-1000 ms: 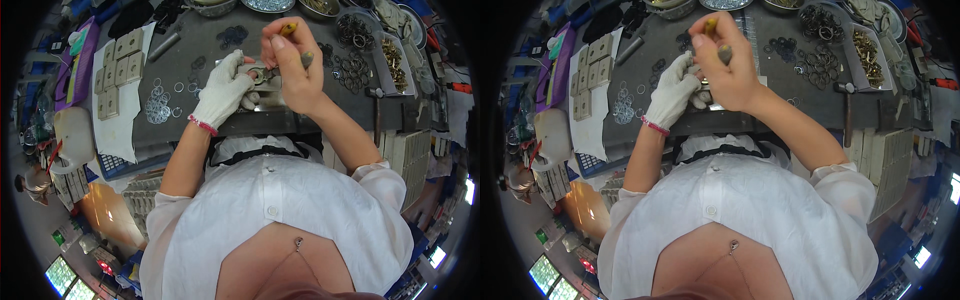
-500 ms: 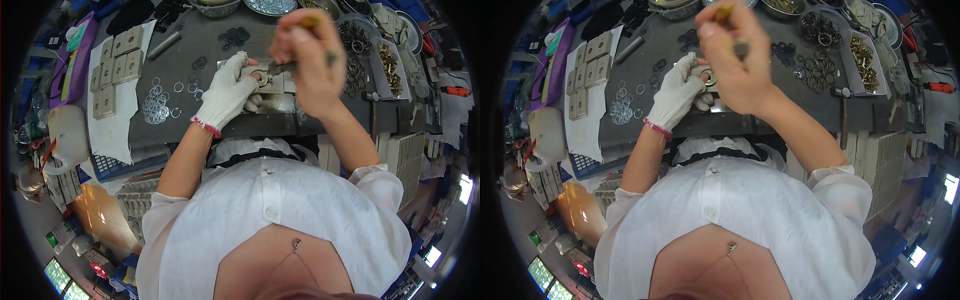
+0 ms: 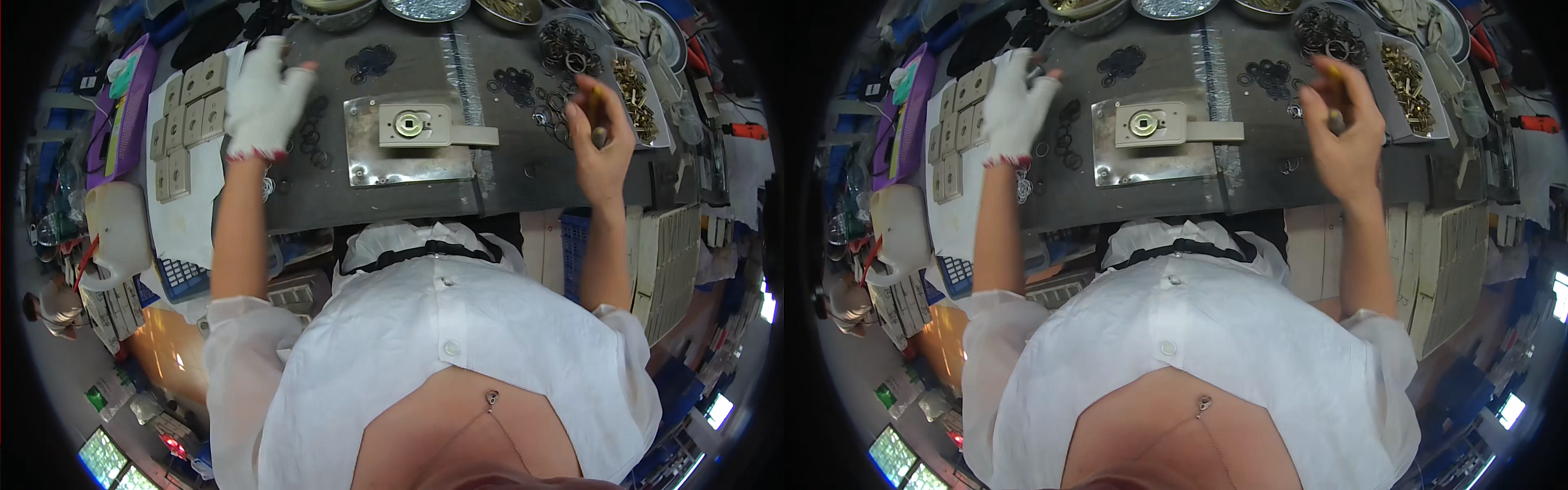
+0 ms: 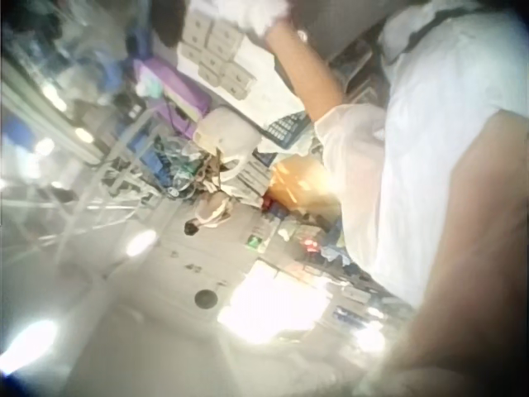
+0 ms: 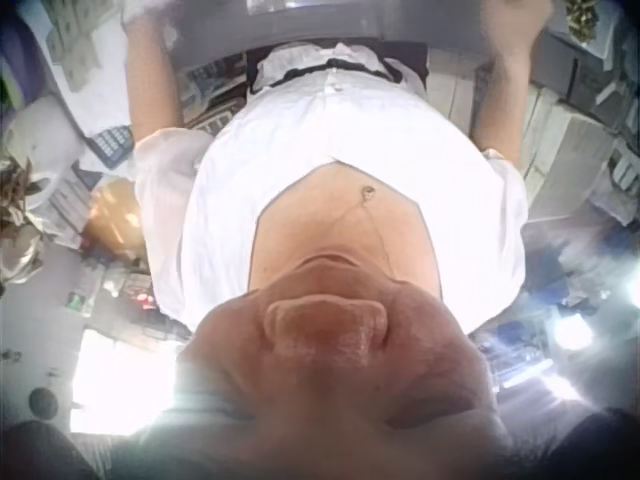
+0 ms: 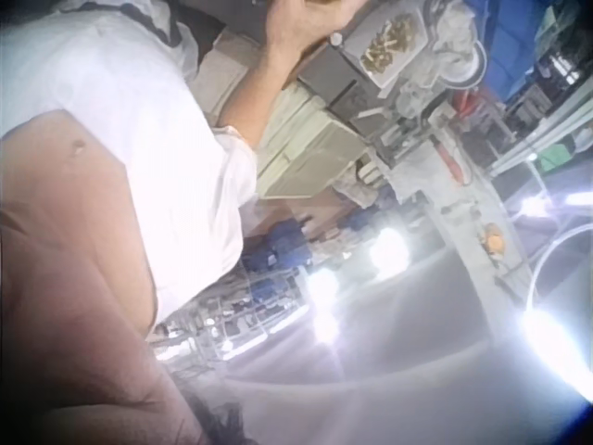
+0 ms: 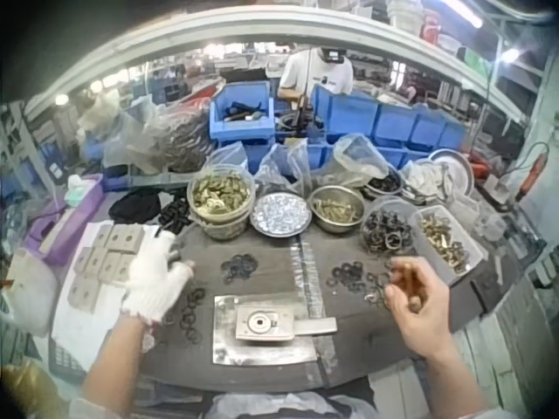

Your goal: Assembling mechanical lock components at a workstation using manual tools.

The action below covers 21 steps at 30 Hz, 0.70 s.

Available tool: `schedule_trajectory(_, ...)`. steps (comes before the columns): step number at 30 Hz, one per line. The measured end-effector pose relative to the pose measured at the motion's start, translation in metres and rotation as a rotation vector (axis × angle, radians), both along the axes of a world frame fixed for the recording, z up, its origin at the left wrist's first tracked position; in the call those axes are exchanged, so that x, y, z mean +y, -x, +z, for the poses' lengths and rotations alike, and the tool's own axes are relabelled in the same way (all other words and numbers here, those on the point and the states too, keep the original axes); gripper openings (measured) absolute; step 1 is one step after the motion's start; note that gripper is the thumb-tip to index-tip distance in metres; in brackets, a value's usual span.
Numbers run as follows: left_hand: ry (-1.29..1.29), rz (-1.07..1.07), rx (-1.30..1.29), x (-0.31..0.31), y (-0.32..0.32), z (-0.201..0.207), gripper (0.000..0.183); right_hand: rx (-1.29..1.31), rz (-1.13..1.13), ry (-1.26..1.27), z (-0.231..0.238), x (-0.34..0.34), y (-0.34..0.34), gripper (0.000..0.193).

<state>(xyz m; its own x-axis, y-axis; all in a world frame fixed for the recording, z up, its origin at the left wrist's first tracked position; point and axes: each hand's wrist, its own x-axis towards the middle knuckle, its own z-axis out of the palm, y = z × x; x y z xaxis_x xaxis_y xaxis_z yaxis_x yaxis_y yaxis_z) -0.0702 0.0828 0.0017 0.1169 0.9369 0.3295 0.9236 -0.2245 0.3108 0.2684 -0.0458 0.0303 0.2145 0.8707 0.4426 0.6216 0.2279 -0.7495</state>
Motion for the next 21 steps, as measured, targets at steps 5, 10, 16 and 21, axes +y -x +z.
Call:
schedule_trajectory(5, 0.401, 0.117, 0.263, 0.053, 0.064, -0.001, 0.05, -0.575, -0.461, 0.454, -0.052, -0.08, -0.117, 0.044)
schedule_trajectory(10, 0.592, 0.04, 0.24, 0.058, 0.069, -0.004, 0.05, -0.256, -0.52, 0.684, -0.061, -0.096, -0.122, 0.043)
schedule_trajectory(16, 0.343, -0.284, -0.814, -0.032, -0.016, 0.029, 0.039, -0.201, -0.406, 0.737, -0.047, -0.092, -0.131, 0.038)
schedule_trajectory(21, 0.525, -0.449, -0.871, -0.061, -0.049, 0.033, 0.063, -0.243, -0.177, 0.427, -0.01, -0.083, -0.069, 0.037)
